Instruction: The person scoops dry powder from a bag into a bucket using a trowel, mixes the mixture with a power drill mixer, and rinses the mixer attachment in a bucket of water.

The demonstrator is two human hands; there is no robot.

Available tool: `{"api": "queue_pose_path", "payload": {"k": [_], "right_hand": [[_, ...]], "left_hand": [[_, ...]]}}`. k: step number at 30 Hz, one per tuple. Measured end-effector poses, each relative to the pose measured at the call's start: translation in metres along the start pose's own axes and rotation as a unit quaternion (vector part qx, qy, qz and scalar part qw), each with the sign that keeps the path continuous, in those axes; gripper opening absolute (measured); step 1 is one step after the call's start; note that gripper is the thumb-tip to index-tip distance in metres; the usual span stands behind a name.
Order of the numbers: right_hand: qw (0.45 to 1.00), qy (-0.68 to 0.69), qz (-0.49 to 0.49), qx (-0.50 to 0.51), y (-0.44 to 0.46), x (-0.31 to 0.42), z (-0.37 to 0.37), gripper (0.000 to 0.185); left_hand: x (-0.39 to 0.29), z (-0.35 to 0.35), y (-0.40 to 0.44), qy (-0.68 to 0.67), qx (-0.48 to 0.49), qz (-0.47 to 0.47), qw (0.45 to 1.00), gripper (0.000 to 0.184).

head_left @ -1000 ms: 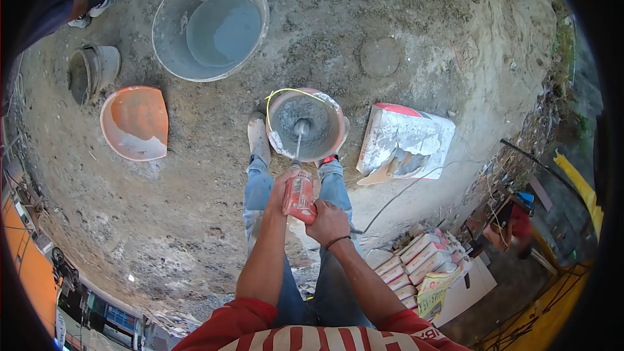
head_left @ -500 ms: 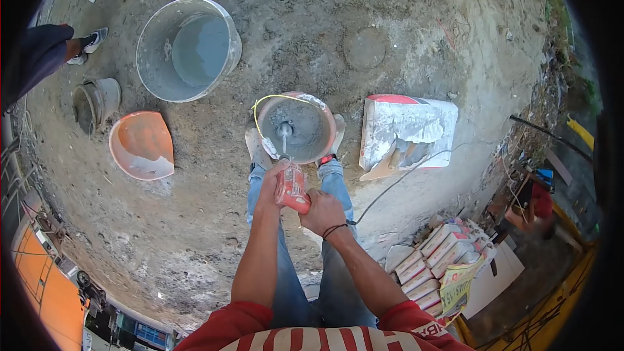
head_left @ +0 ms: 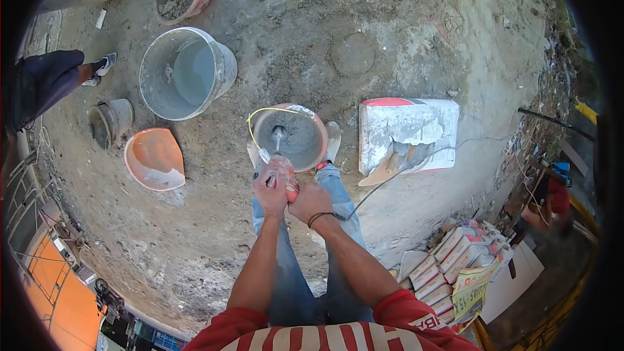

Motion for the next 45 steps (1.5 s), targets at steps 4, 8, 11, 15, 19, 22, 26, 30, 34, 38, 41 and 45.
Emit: {"api": "queue_pose_path", "payload": {"k": [4, 8, 11, 15, 19, 22, 26, 30, 34, 38, 41, 45], "right_hand": [[0.999, -0.01, -0.022, 0.021, 0.016, 0.012, -0.018, 0.036], [0.997, -0.035, -0.065, 0.025, 0.023, 0.011, -0.023, 0.035], [0.994, -0.053, -0.095, 0.033, 0.02, 0.008, -0.024, 0.033], [0.982, -0.097, -0.125, 0.1, 0.009, 0.009, -0.024, 0.032], [0.976, -0.116, -0.166, 0.085, 0.001, 0.001, -0.021, 0.035], [0.977, -0.124, -0.158, 0.079, -0.006, -0.017, -0.004, 0.04], [0.97, -0.165, -0.168, 0.063, -0.018, -0.029, 0.015, 0.044], [0.956, -0.234, -0.162, 0.067, -0.042, -0.029, 0.048, 0.043], [0.962, -0.23, -0.142, 0.038, -0.047, -0.028, 0.063, 0.04], [0.972, -0.204, -0.11, 0.042, -0.049, -0.013, 0.065, 0.037], [0.985, -0.156, -0.069, 0.006, -0.046, -0.006, 0.052, 0.036], [0.996, -0.066, -0.002, -0.054, -0.031, 0.005, 0.025, 0.035]], "left_hand": [[0.038, -0.007, 0.002, -0.053, -0.106, -0.189, 0.975, 0.016], [0.044, -0.008, -0.004, -0.084, -0.15, -0.208, 0.963, 0.019], [0.04, -0.007, -0.019, -0.077, -0.202, -0.211, 0.953, 0.023], [0.058, -0.012, -0.049, -0.082, -0.189, -0.217, 0.954, 0.013], [0.041, -0.003, -0.067, -0.18, -0.162, -0.339, 0.909, 0.025], [0.065, 0.018, -0.087, -0.342, -0.035, -0.547, 0.763, 0.032], [0.124, 0.037, -0.114, -0.145, 0.206, -0.664, 0.704, 0.034], [0.158, 0.026, -0.129, -0.005, 0.205, -0.657, 0.726, 0.048], [0.179, 0.011, -0.116, 0.133, 0.216, -0.576, 0.777, 0.052], [0.174, -0.002, -0.104, 0.114, 0.257, -0.579, 0.766, 0.058], [0.156, 0.009, -0.103, -0.104, 0.282, -0.675, 0.674, 0.05], [0.115, 0.042, -0.07, -0.372, 0.181, -0.719, 0.558, 0.035]]}}
Point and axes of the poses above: each hand's wrist, its own y-axis towards the middle knuckle, its own z-axis out of the palm, x = y × z, the point moved 10 cm from there along y, towards the middle knuckle, and after that the axes turned 7 degrees about -x, right-handed, at the moved point
